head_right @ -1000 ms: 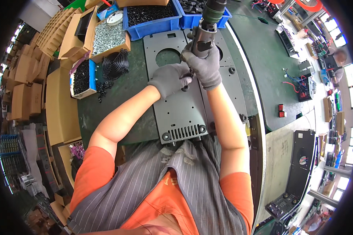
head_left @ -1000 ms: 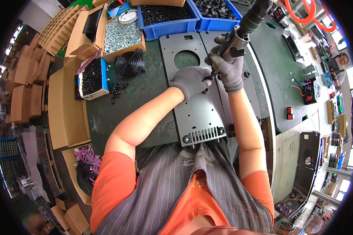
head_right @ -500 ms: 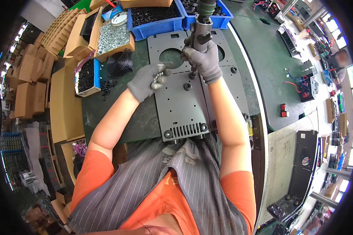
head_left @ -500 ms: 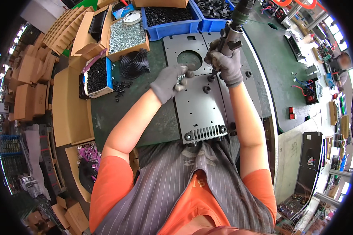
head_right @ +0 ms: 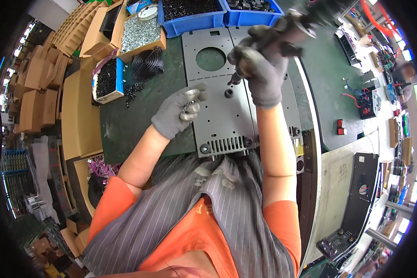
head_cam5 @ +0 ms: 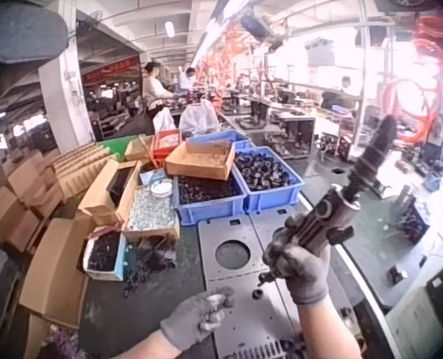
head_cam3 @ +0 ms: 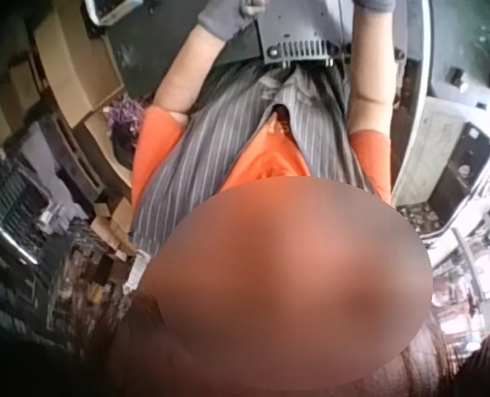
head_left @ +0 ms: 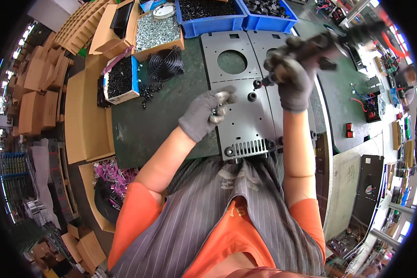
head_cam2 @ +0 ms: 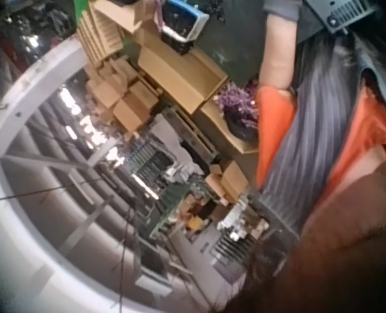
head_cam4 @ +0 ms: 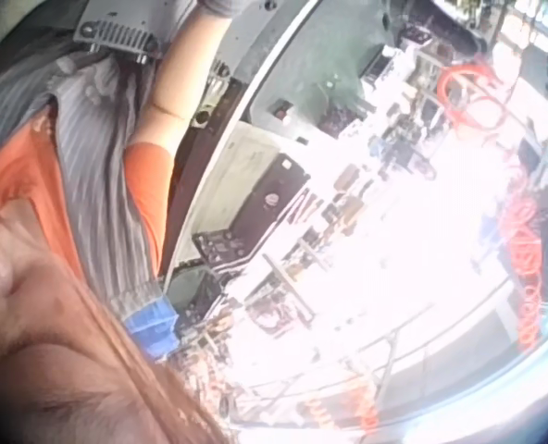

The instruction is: The person assembles an electronic device on a workbench. They place a metal casing over a circuit board, secure it with screws using a power drill, and then attach a cooling fan to the assembly. The person handles various components including screws, nuts, and the fan unit.

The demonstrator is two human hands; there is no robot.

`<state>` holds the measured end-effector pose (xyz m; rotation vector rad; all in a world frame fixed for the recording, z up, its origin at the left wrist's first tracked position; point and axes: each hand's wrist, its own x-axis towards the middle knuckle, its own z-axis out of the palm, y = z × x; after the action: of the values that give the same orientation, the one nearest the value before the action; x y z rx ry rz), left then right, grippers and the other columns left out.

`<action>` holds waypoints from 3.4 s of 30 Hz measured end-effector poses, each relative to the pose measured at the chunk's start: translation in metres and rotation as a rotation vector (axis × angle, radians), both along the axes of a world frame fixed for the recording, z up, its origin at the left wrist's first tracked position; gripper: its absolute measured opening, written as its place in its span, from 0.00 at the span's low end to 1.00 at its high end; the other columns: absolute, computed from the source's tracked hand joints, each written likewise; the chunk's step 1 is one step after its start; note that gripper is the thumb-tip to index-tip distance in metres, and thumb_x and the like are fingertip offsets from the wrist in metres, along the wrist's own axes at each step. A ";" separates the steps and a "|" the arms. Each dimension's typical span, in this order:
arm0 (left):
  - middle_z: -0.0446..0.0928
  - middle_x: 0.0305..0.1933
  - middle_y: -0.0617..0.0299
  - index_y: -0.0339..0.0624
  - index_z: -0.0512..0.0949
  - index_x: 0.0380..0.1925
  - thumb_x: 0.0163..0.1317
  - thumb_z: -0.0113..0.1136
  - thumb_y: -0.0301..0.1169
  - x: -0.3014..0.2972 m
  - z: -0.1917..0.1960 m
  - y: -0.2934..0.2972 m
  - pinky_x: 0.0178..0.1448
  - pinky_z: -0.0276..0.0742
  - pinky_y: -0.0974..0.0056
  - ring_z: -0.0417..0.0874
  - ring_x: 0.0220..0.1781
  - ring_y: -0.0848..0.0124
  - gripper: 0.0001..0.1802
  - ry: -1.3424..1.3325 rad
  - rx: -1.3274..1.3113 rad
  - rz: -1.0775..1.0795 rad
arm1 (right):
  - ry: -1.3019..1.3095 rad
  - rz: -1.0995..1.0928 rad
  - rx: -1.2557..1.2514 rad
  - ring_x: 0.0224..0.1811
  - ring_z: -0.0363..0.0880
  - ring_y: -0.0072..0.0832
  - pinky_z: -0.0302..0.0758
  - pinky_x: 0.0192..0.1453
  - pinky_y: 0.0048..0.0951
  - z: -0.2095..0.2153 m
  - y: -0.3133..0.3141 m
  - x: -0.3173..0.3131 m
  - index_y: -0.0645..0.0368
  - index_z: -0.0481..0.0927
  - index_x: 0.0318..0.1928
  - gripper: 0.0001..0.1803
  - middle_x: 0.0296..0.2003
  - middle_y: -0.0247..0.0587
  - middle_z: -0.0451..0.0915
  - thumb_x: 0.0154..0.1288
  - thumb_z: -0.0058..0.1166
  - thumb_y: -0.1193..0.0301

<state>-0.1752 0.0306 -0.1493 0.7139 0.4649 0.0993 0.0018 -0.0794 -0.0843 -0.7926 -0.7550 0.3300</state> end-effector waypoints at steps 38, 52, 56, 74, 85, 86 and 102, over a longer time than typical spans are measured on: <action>0.63 0.20 0.72 0.34 0.72 0.52 0.72 0.49 0.40 0.012 0.007 -0.058 0.13 0.57 0.81 0.59 0.16 0.86 0.20 -0.193 -0.463 -0.293 | 0.005 0.138 0.366 0.24 0.75 0.31 0.76 0.31 0.34 -0.002 -0.076 -0.043 0.55 0.66 0.49 0.24 0.29 0.39 0.75 0.52 0.61 0.71; 0.72 0.22 0.66 0.41 0.74 0.55 0.70 0.50 0.42 0.019 0.009 -0.050 0.18 0.63 0.76 0.67 0.16 0.80 0.21 -0.099 0.148 -0.377 | 0.334 0.038 0.364 0.24 0.63 0.24 0.62 0.28 0.26 -0.010 -0.079 -0.042 0.59 0.65 0.51 0.22 0.29 0.36 0.67 0.57 0.52 0.65; 0.72 0.26 0.64 0.46 0.75 0.56 0.60 0.61 0.50 0.043 0.002 -0.018 0.30 0.74 0.64 0.74 0.23 0.71 0.28 0.132 1.552 -0.254 | 0.304 0.026 0.361 0.27 0.63 0.25 0.61 0.32 0.29 -0.019 -0.085 -0.034 0.60 0.66 0.51 0.24 0.29 0.37 0.67 0.56 0.53 0.64; 0.81 0.45 0.51 0.47 0.78 0.50 0.62 0.58 0.40 0.000 -0.015 0.051 0.51 0.76 0.56 0.82 0.46 0.54 0.18 0.262 1.613 -0.117 | 0.040 0.034 -0.169 0.28 0.77 0.33 0.76 0.32 0.33 -0.018 0.033 -0.035 0.64 0.68 0.49 0.22 0.32 0.47 0.74 0.53 0.55 0.75; 0.80 0.44 0.52 0.45 0.76 0.46 0.65 0.51 0.45 0.012 -0.013 0.046 0.50 0.77 0.51 0.81 0.47 0.53 0.18 0.356 1.797 -0.240 | -0.054 0.123 -0.400 0.27 0.80 0.24 0.78 0.33 0.25 -0.031 0.087 -0.040 0.67 0.72 0.42 0.17 0.26 0.39 0.79 0.49 0.57 0.77; 0.80 0.44 0.52 0.44 0.75 0.45 0.65 0.50 0.46 0.011 -0.013 0.046 0.49 0.77 0.50 0.81 0.47 0.52 0.19 0.360 1.799 -0.244 | -0.052 0.132 -0.429 0.27 0.80 0.24 0.78 0.33 0.25 -0.032 0.088 -0.039 0.68 0.72 0.42 0.17 0.26 0.39 0.79 0.49 0.57 0.77; 0.81 0.42 0.52 0.43 0.77 0.47 0.62 0.58 0.44 0.013 -0.004 0.052 0.50 0.76 0.55 0.82 0.45 0.55 0.20 0.382 1.714 -0.329 | -0.096 0.286 -0.322 0.28 0.76 0.25 0.75 0.31 0.27 -0.035 0.092 -0.030 0.61 0.65 0.52 0.26 0.36 0.39 0.72 0.50 0.55 0.81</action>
<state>-0.1620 0.0826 -0.1533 2.5115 0.5551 0.0277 -0.0279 0.0129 -0.1192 -1.0096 -0.9212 0.6870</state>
